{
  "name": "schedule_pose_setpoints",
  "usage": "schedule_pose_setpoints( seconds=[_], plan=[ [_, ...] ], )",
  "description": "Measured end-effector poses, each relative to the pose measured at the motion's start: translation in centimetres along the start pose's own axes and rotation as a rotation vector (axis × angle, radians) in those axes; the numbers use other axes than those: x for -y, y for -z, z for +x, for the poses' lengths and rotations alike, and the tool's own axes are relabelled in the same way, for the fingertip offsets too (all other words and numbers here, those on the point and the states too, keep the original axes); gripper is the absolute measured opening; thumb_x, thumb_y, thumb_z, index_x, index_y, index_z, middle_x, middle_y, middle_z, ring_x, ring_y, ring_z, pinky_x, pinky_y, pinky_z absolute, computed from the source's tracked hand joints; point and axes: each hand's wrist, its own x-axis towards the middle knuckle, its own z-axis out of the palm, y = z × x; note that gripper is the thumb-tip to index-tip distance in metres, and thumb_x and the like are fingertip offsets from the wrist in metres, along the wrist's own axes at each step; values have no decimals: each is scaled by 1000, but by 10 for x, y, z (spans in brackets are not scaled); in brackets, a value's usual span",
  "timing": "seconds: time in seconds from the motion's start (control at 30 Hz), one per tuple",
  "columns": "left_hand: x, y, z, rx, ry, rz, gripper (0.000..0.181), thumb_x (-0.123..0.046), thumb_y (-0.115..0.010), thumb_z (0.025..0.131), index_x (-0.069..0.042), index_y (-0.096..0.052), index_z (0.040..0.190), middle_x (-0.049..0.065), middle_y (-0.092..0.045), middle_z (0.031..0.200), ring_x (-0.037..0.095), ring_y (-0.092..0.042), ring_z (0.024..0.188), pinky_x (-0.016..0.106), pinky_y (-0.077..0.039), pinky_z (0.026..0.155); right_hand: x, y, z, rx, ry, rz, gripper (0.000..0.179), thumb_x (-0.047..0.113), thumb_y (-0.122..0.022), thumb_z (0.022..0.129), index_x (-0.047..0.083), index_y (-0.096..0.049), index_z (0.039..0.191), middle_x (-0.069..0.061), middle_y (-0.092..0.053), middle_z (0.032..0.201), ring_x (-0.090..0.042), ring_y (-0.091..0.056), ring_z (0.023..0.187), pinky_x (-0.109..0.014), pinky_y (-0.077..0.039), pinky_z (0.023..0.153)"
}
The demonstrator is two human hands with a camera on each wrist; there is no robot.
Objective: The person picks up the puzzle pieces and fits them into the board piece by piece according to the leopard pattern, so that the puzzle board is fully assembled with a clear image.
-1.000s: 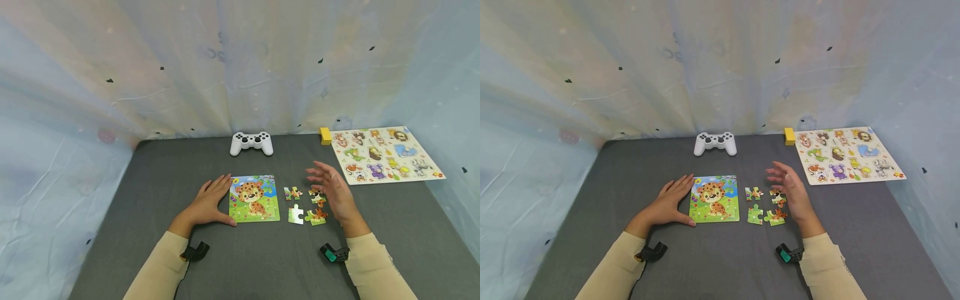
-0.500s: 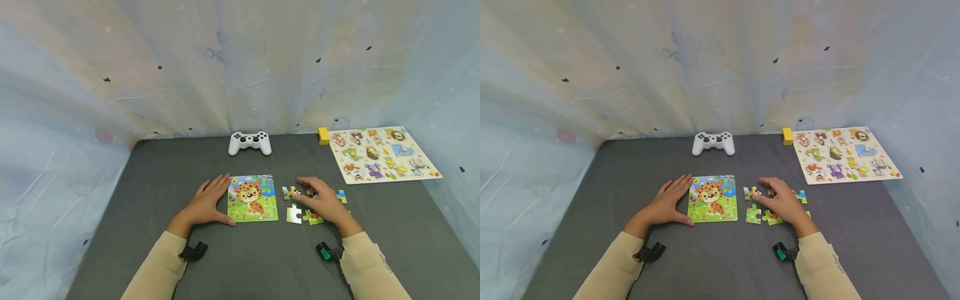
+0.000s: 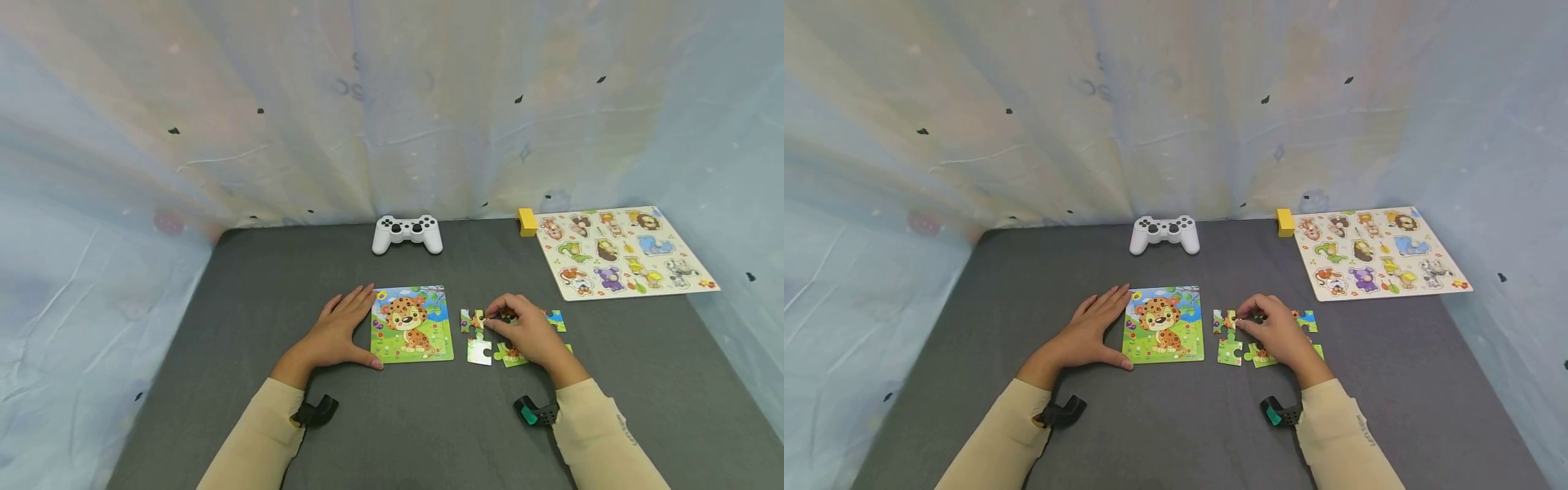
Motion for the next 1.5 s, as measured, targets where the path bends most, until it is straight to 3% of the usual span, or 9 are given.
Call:
schedule_pose_setpoints(
  seconds=[0.13, 0.3, 0.4, 0.57, 0.8, 0.93, 1.07, 1.3, 1.5],
  plan=[
    [-1, 1, 0, 6, 5, 14, 144, -81, -87, 72, -14, -15, 177, 1, -8, 182, 23, -3, 166, 60, -2, 128, 0, 1, -1, 6, -14, -7, 21, 11, -80, 103, 11, -76, 123, 3, -69, 105, -23, -62, 103, -45, -51, 82],
    [-2, 2, 1, 14, 10, 12, 144, -81, -88, 71, -15, -15, 177, -1, -6, 182, 22, -2, 166, 59, 0, 129, 3, 1, 1, 27, 35, -47, 35, 10, -82, 100, 7, -76, 134, 2, -66, 105, -25, -56, 106, -47, -46, 86],
    [-2, 2, 1, 15, 14, 14, 145, -81, -88, 71, -15, -14, 177, -1, -5, 182, 21, -1, 166, 58, 0, 129, 5, -1, 2, 35, 67, -100, 37, 14, -85, 99, 7, -77, 134, 0, -64, 110, -26, -50, 108, -48, -42, 86],
    [-1, 1, 1, 15, 15, 18, 145, -82, -87, 71, -15, -13, 177, -1, -5, 182, 21, -1, 166, 58, 0, 129, 7, -4, 2, 16, 69, -137, 18, 13, -85, 98, 11, -80, 115, -4, -61, 117, -28, -48, 108, -49, -42, 85],
    [0, 0, 1, 16, 15, 11, 146, -82, -87, 71, -15, -13, 177, -2, -4, 182, 20, -1, 166, 58, 0, 128, 8, -5, 2, 8, 73, -147, 28, 11, -86, 98, 5, -77, 124, -13, -59, 130, -37, -49, 121, -58, -42, 95],
    [-1, 0, 1, 18, 17, 14, 146, -82, -87, 71, -15, -13, 177, -2, -4, 182, 21, -1, 166, 58, 0, 129, 10, -5, 3, 7, 57, -129, 21, 11, -85, 99, 9, -74, 117, -8, -64, 120, -32, -53, 110, -55, -44, 90],
    [-1, 0, 0, 18, 17, 15, 145, -82, -87, 71, -15, -14, 177, -1, -5, 182, 22, -1, 166, 58, 0, 129, 13, -8, 2, -6, 36, -119, 22, 9, -83, 100, 11, -74, 120, -1, -68, 108, -24, -61, 100, -49, -52, 84],
    [-1, 1, 0, 17, 17, 13, 144, -81, -88, 72, -15, -14, 177, -1, -5, 182, 21, -1, 166, 58, 0, 129, 21, -14, 2, -94, 97, -92, 30, 2, -80, 100, 12, -77, 128, 1, -69, 106, -16, -62, 83, -37, -53, 70],
    [0, 0, 1, 18, 17, 12, 145, -82, -87, 71, -15, -14, 177, -2, -4, 182, 21, -1, 166, 58, 0, 129, 36, -23, 1, -132, 113, 5, 27, 5, -80, 101, 8, -77, 128, 0, -69, 101, -14, -62, 77, -32, -54, 66]
  ],
)
